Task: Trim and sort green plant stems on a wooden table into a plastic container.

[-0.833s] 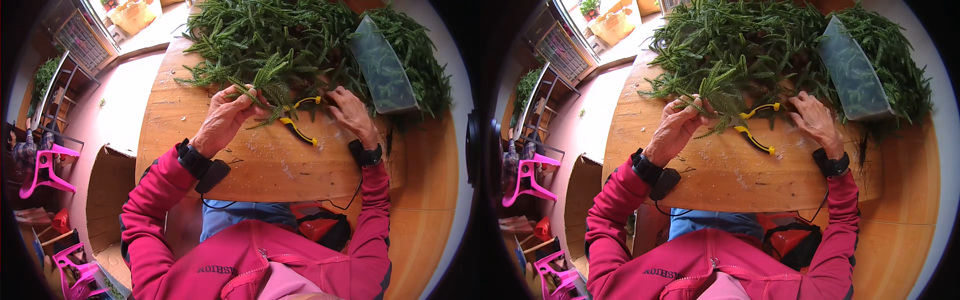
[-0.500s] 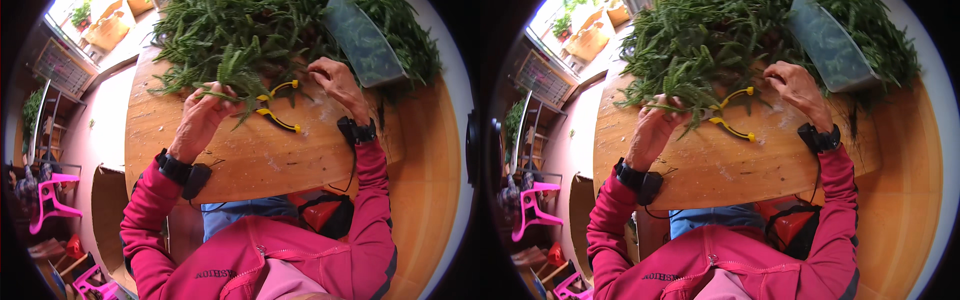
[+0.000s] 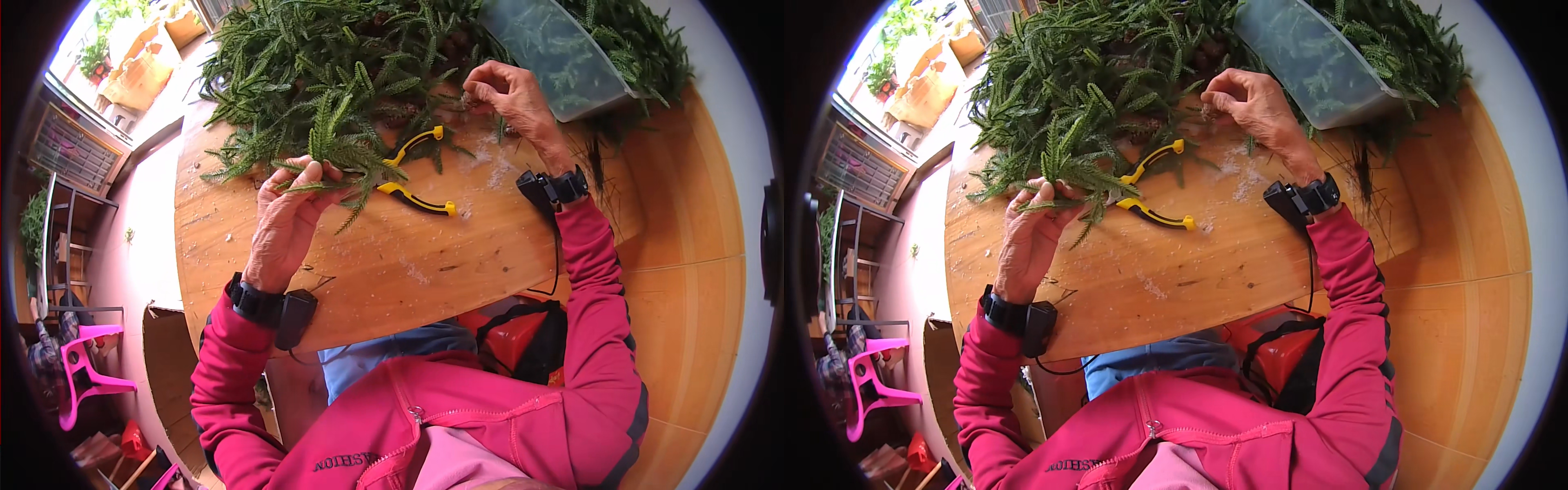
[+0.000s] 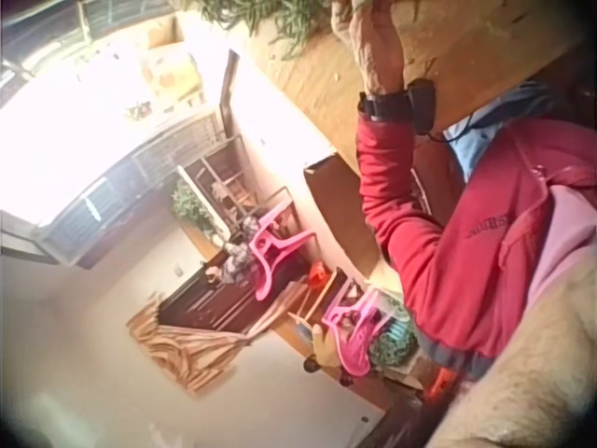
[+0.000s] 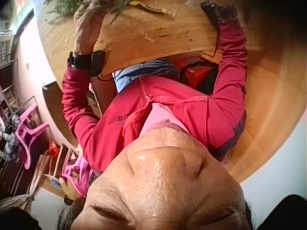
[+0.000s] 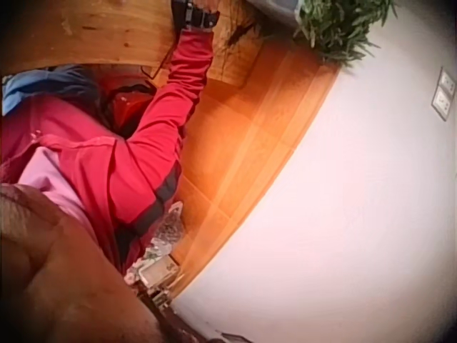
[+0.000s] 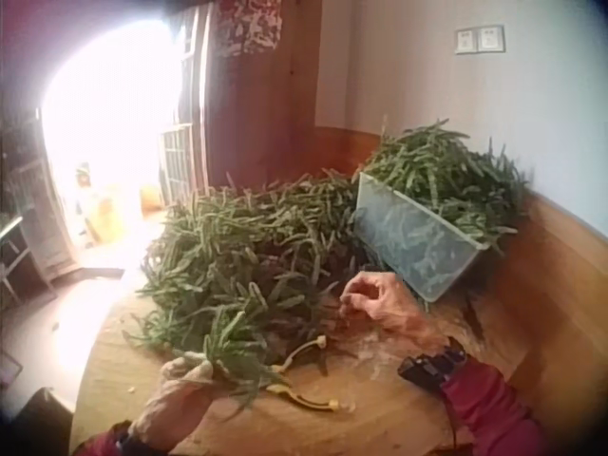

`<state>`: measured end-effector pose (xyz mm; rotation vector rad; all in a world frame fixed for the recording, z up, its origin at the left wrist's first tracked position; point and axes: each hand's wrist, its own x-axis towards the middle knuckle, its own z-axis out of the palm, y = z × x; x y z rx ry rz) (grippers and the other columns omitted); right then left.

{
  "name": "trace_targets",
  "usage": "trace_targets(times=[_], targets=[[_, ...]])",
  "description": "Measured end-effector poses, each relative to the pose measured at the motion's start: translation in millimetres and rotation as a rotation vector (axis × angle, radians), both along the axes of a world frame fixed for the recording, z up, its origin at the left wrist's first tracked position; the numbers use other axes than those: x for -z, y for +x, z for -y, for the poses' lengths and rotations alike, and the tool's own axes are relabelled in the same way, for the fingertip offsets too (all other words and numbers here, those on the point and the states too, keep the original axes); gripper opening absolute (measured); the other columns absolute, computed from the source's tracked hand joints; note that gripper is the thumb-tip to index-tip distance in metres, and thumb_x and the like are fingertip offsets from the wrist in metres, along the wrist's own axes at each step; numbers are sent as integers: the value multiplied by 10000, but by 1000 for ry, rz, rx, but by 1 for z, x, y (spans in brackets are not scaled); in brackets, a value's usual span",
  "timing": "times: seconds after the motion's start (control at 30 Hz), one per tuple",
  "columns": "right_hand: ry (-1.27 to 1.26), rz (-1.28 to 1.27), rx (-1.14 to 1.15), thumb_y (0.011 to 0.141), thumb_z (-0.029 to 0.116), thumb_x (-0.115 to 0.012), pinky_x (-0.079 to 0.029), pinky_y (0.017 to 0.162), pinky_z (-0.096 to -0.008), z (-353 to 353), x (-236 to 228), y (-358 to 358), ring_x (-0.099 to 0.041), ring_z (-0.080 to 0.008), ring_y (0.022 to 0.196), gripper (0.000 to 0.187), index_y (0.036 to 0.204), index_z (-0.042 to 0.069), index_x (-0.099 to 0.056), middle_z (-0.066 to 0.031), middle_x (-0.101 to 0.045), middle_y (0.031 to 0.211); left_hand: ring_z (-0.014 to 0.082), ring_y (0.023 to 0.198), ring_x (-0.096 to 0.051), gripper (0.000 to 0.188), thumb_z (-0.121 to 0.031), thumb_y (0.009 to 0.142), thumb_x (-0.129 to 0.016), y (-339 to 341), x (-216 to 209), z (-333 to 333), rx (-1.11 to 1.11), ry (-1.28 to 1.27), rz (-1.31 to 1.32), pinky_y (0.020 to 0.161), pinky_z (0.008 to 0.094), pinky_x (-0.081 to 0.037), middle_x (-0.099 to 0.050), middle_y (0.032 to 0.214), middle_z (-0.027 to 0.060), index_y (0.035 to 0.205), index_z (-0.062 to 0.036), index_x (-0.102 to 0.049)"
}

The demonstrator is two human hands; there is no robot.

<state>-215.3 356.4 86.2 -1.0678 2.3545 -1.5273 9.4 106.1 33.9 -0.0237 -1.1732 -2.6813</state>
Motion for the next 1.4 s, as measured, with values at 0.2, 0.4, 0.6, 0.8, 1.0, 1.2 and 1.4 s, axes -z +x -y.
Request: trace_targets(times=[0.2,0.4,0.6,0.8,1.0,1.2,1.4], targets=[[-151,206,-87,886,121,-662,-544,662,-236,10,-22,37,-624,-90,781,124,896,10,-609,-48,-636,872,275,930,-666,146,-36,906,-595,-2,-1,-6,-27,-15,13,867,398,-555,-664,1005,156,1050,-8,-595],[-384,192,-284,872,75,-669,-545,711,-250,33,-29,78,-629,-126,798,118,856,0,-580,-88,-621,934,258,921,-667,154,-31,886,-627,2,-3,-4,-74,-58,33,859,384,-560,-669,1002,151,1033,11,-613],[-396,196,-264,849,8,-674,-541,761,-259,50,-16,113,-620,-124,825,103,838,-7,-572,-98,-607,966,220,943,-655,144,-28,882,-630,1,-7,-12,-111,-107,15,872,367,-550,-662,1029,118,1022,8,-632],[-319,160,-219,844,-39,-657,-545,790,-262,53,-10,121,-610,-119,878,98,811,-10,-570,-94,-603,961,194,948,-650,137,-35,897,-611,3,-8,-13,-145,-154,5,893,367,-539,-660,1046,108,1024,11,-637],[-344,119,-202,849,-55,-640,-548,795,-257,53,-9,121,-606,-115,867,91,805,-11,-573,-87,-602,945,199,945,-653,179,-62,908,-605,5,-10,-13,-124,-144,16,908,352,-526,-658,1059,113,1062,25,-632],[-327,148,-167,851,-58,-635,-547,784,-254,51,-8,118,-606,-112,846,101,791,-13,-567,-85,-601,930,207,938,-657,196,-81,912,-606,4,-12,-17,-108,-144,-1,906,343,-522,-658,1059,124,1070,30,-634],[-290,161,-151,849,-53,-641,-547,774,-257,52,-10,122,-602,-110,823,113,780,-9,-563,-78,-598,905,216,964,-651,198,-73,912,-604,5,-7,-15,-143,-187,17,896,324,-519,-647,1082,106,1082,24,-635]])
